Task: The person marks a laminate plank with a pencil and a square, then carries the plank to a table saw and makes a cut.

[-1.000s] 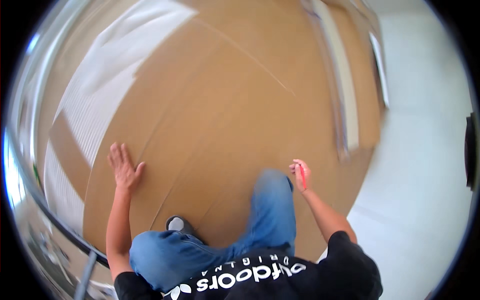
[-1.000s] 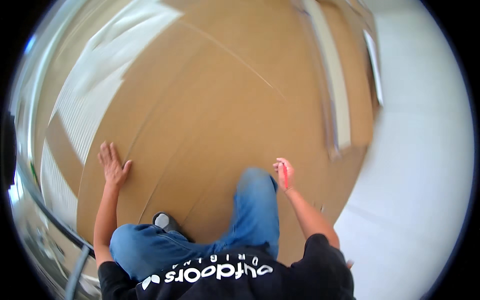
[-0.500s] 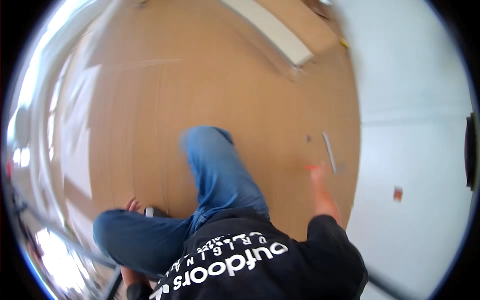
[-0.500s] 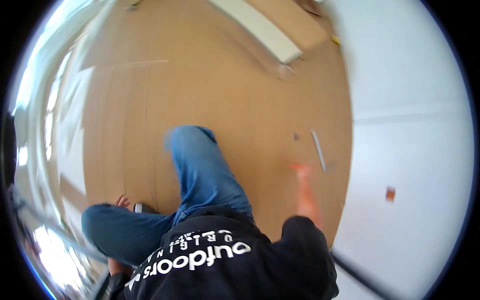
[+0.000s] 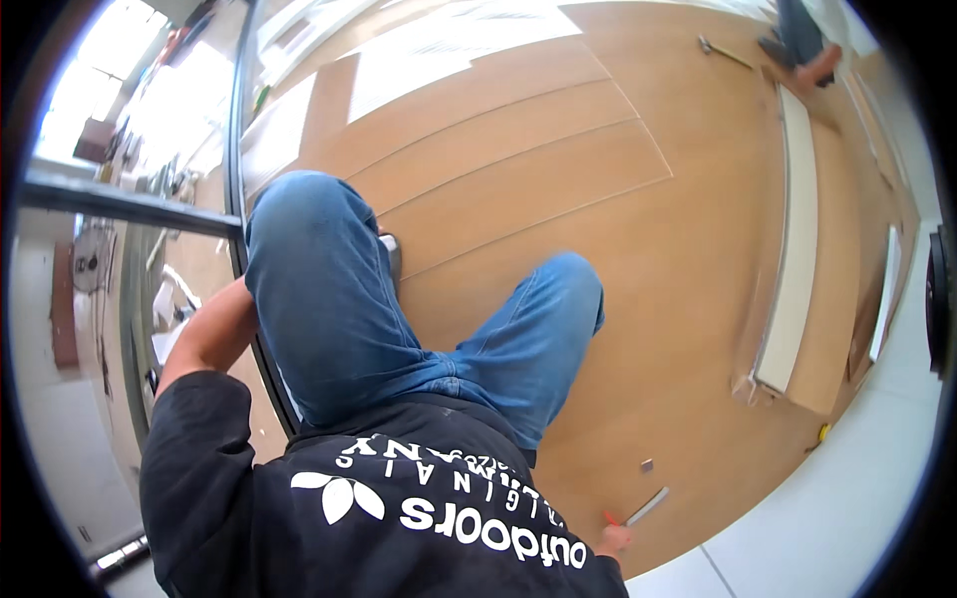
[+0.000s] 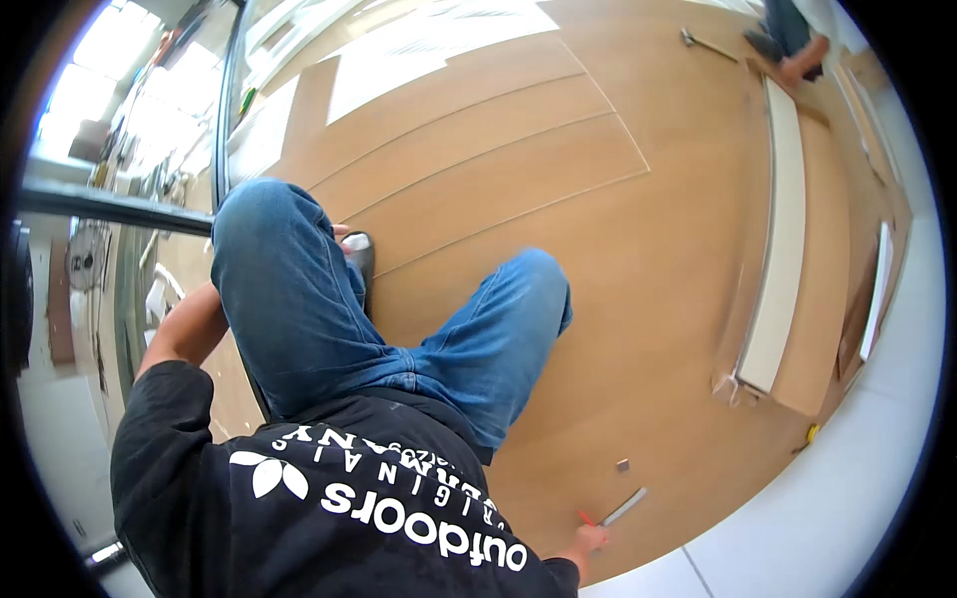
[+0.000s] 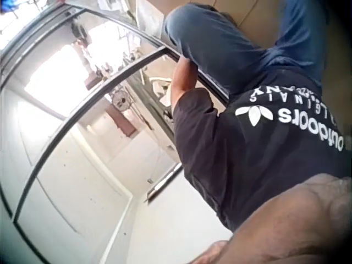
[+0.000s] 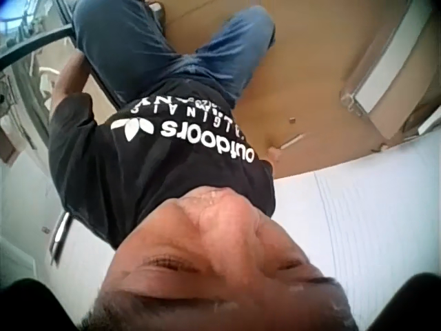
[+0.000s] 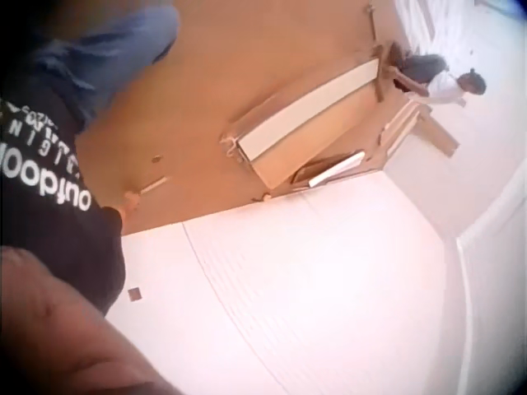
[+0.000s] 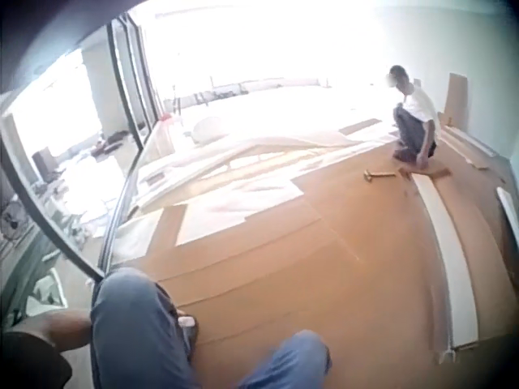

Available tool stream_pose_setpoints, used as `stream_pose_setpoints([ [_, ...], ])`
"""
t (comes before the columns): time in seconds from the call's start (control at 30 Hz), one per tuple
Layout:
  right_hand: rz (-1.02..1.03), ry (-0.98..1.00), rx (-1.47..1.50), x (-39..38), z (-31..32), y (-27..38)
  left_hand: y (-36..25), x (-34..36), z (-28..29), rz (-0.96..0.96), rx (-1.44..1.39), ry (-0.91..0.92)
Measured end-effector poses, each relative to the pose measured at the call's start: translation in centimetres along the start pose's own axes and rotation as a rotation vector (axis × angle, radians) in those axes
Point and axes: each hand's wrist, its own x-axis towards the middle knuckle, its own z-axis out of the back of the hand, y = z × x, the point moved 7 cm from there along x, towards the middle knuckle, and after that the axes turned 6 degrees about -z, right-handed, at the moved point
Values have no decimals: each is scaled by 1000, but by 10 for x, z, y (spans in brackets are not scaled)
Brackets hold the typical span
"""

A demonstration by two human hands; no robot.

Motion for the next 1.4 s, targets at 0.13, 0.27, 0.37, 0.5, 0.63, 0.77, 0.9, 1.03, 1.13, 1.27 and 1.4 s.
stream_pose_setpoints([
  [0.13, 110, 58, 119, -36, 12, 11, -20, 39, -78, -47, 31, 283],
  [0.27, 98, -178, 56, -72, 77, 39, -37, 77, -128, -82, 61, 526],
  [0.37, 37, -325, 362, -123, 143, 109, -49, 94, -132, -84, 138, 648],
  [0.5, 351, -464, 953, -155, 242, 211, -59, 125, -137, -116, 238, 828],
  [0.63, 882, -253, 1099, -207, 380, 400, -65, 189, -186, -333, 388, 956],
  [0.77, 1253, 156, 1009, -351, 435, 661, -73, 268, -233, -805, 579, 663],
  [0.9, 1351, 476, 996, -438, 418, 841, -91, 304, -222, -768, 516, 631],
  [1.03, 1393, 656, 973, -467, 372, 950, -54, 362, -151, -760, 464, 247],
  [1.13, 1310, 619, 887, -468, 349, 994, -29, 404, -89, -655, 631, 6],
  [1.27, 1223, 634, 977, -428, 315, 1016, -31, 436, -64, -705, 872, -234],
  [1.4, 1197, 655, 919, -418, 292, 1023, -21, 461, -46, -662, 871, -284],
])
